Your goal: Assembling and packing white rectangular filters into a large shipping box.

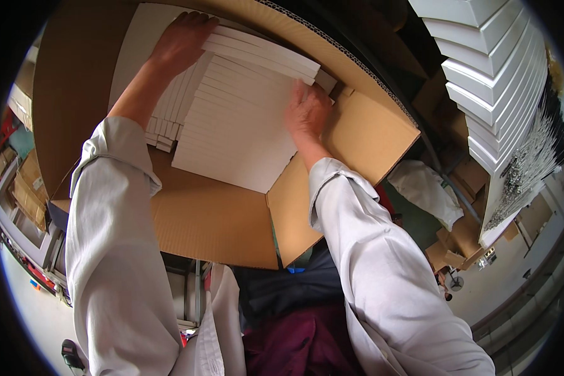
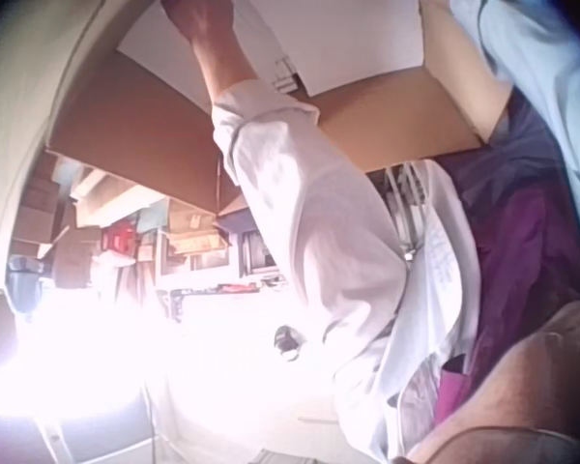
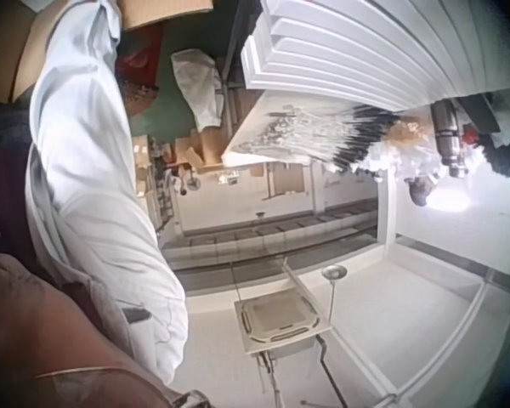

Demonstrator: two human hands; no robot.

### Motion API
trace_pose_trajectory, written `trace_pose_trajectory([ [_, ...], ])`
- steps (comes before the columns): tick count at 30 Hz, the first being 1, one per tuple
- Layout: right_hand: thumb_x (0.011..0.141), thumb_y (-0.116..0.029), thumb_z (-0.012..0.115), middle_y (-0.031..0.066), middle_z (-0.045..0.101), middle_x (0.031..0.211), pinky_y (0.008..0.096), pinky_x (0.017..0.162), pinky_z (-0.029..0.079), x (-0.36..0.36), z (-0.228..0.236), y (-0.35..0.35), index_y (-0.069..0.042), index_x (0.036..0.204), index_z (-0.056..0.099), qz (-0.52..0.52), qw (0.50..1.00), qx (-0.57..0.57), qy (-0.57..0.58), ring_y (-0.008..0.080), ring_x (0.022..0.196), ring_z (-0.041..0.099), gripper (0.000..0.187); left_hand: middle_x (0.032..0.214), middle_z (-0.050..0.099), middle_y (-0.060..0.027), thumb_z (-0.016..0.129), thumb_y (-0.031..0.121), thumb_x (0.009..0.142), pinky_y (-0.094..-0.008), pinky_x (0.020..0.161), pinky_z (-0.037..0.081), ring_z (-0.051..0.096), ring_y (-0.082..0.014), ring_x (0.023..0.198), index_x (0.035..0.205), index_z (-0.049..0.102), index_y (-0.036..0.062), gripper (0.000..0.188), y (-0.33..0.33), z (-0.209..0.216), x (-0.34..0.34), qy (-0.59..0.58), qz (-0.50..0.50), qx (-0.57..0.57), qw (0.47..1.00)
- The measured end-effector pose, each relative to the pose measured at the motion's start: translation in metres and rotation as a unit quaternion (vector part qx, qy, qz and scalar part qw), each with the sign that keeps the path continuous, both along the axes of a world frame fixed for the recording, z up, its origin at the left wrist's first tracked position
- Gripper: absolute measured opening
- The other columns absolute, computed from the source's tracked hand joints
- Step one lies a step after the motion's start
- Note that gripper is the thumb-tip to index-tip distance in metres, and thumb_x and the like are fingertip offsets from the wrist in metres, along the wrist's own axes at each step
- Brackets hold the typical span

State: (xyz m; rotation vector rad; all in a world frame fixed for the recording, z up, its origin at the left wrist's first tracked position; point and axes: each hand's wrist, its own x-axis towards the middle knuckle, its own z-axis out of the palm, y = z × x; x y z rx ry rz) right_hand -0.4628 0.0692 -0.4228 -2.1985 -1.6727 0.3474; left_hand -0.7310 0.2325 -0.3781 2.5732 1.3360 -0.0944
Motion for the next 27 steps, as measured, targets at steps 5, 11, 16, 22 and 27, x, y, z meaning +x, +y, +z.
trace_pose_trajectory([
  [5, 0.098, -0.037, 0.057, 0.0206, 0.069, 0.094, 0.0515, 0.085, 0.047, 0.0, 0.002, 0.002, -0.002, 0.087, 0.071, -0.104, 0.986, -0.133, -0.01, 0.0405, 0.096, 0.061, 0.04, 0.127, 0.06, -0.0155, 0.072, 0.002, 0.073, -0.0443, 0.107, 0.044, 0.053, -0.0354, 0.123, 0.126, 0.057, 0.0041, 0.056, -0.001, -0.007, -0.002, 0.014, -0.022, 0.013, 1.0],
  [11, 0.096, -0.039, 0.06, 0.0202, 0.07, 0.096, 0.0498, 0.082, 0.049, 0.008, -0.009, 0.003, -0.002, 0.091, 0.068, -0.122, 0.985, -0.12, -0.02, 0.0402, 0.096, 0.062, 0.039, 0.132, 0.059, -0.017, 0.071, 0.0, 0.072, -0.0453, 0.113, 0.04, 0.05, -0.036, 0.13, 0.13, 0.058, 0.0046, 0.06, 0.0, -0.022, 0.014, 0.008, -0.024, 0.057, 0.998],
  [16, 0.094, -0.037, 0.065, 0.0173, 0.07, 0.098, 0.049, 0.085, 0.049, 0.001, -0.004, 0.006, -0.001, 0.101, 0.063, -0.202, 0.975, -0.057, 0.07, 0.0395, 0.097, 0.062, 0.037, 0.136, 0.057, -0.0172, 0.069, -0.002, 0.074, -0.0447, 0.114, 0.04, 0.049, -0.0363, 0.132, 0.132, 0.057, 0.0048, 0.059, -0.003, -0.021, 0.023, -0.001, 0.013, 0.018, 1.0],
  [22, 0.092, -0.033, 0.069, 0.0196, 0.063, 0.11, 0.0472, 0.084, 0.051, 0.005, 0.007, 0.014, -0.001, 0.113, 0.056, -0.236, 0.962, -0.108, 0.09, 0.0391, 0.098, 0.062, 0.04, 0.141, 0.053, -0.0167, 0.064, -0.001, 0.079, -0.0441, 0.115, 0.039, 0.046, -0.0374, 0.135, 0.132, 0.057, 0.0051, 0.054, -0.011, -0.036, 0.03, -0.003, 0.02, 0.059, 0.998],
  [27, 0.093, -0.03, 0.067, 0.023, 0.056, 0.12, 0.0462, 0.084, 0.053, -0.002, 0.029, 0.014, -0.001, 0.129, 0.05, -0.176, 0.973, -0.13, 0.079, 0.0383, 0.101, 0.063, 0.049, 0.14, 0.053, -0.018, 0.063, 0.0, 0.08, -0.0444, 0.117, 0.037, 0.045, -0.0374, 0.136, 0.131, 0.056, 0.0038, 0.051, -0.013, -0.043, 0.033, 0.034, 0.047, 0.047, 0.997],
])
